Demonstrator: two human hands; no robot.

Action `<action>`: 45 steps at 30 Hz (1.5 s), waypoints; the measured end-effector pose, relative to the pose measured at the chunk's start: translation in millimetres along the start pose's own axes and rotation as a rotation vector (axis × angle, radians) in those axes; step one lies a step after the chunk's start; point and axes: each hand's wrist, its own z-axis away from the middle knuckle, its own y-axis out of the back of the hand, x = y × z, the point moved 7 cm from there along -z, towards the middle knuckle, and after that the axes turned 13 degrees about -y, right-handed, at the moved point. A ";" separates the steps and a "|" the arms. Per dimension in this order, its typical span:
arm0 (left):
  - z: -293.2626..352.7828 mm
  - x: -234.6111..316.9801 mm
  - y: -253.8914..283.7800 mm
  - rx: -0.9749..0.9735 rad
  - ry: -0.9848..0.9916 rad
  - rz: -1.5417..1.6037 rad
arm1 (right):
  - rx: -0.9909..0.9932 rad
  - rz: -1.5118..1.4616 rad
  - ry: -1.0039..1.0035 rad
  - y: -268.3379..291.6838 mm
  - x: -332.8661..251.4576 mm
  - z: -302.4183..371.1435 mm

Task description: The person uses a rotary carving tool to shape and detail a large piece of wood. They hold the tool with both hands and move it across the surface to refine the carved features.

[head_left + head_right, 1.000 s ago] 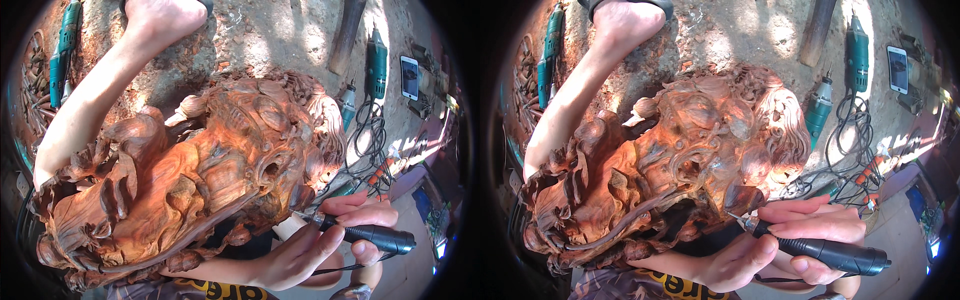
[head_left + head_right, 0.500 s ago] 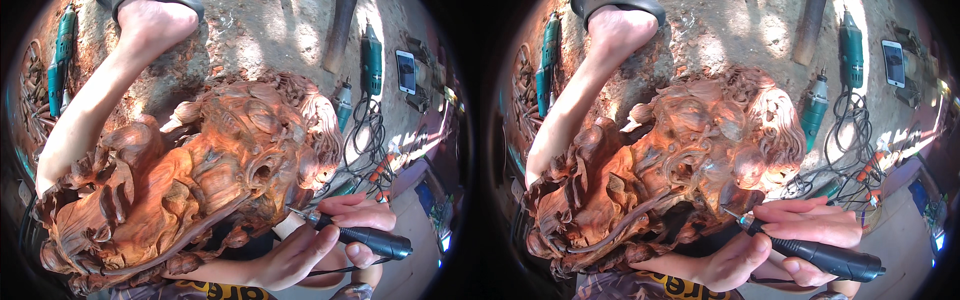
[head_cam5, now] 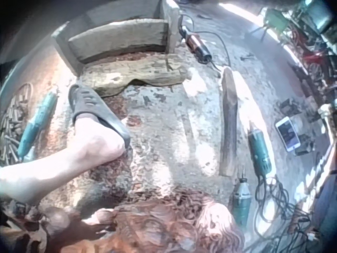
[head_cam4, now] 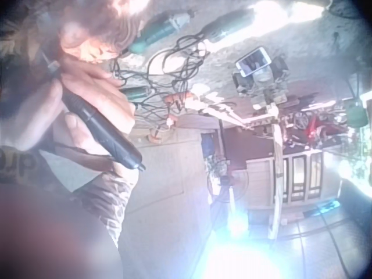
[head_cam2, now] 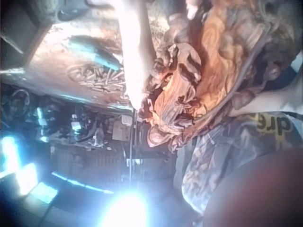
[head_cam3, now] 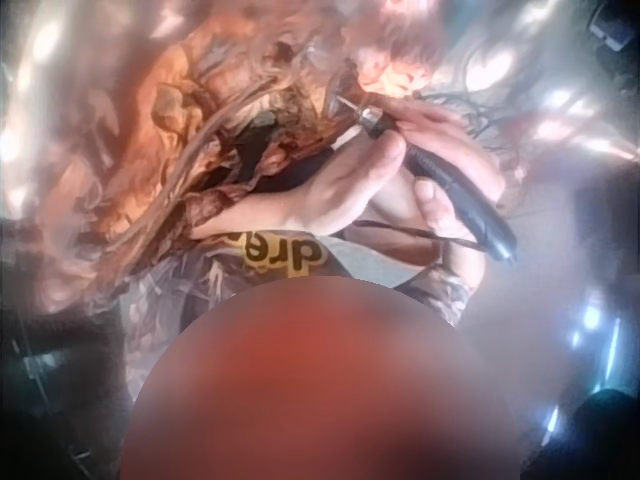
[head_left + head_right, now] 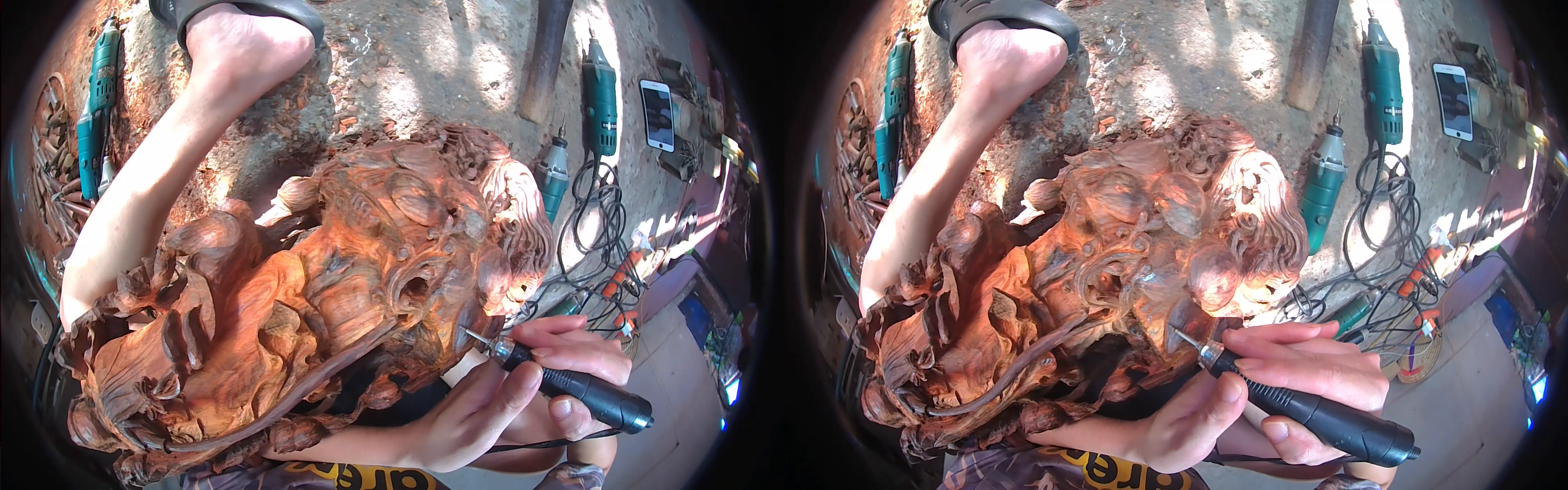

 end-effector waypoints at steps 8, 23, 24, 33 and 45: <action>-2.2 -3.7 6.2 -0.002 0.038 0.031 | 0.125 0.065 -0.124 5.3 5.5 8.8; 0.4 2.3 3.5 0.041 0.004 0.073 | 0.142 0.011 0.078 -6.6 -4.2 5.2; 0.9 2.5 2.7 0.037 0.000 0.062 | 0.141 0.014 0.044 -6.4 -1.3 5.2; 7.2 -2.8 1.9 0.017 0.041 0.111 | 0.212 0.013 0.057 -5.5 4.7 25.3; 0.8 -0.2 10.5 0.008 -0.063 -0.190 | 0.175 0.045 -0.021 -3.4 13.8 23.0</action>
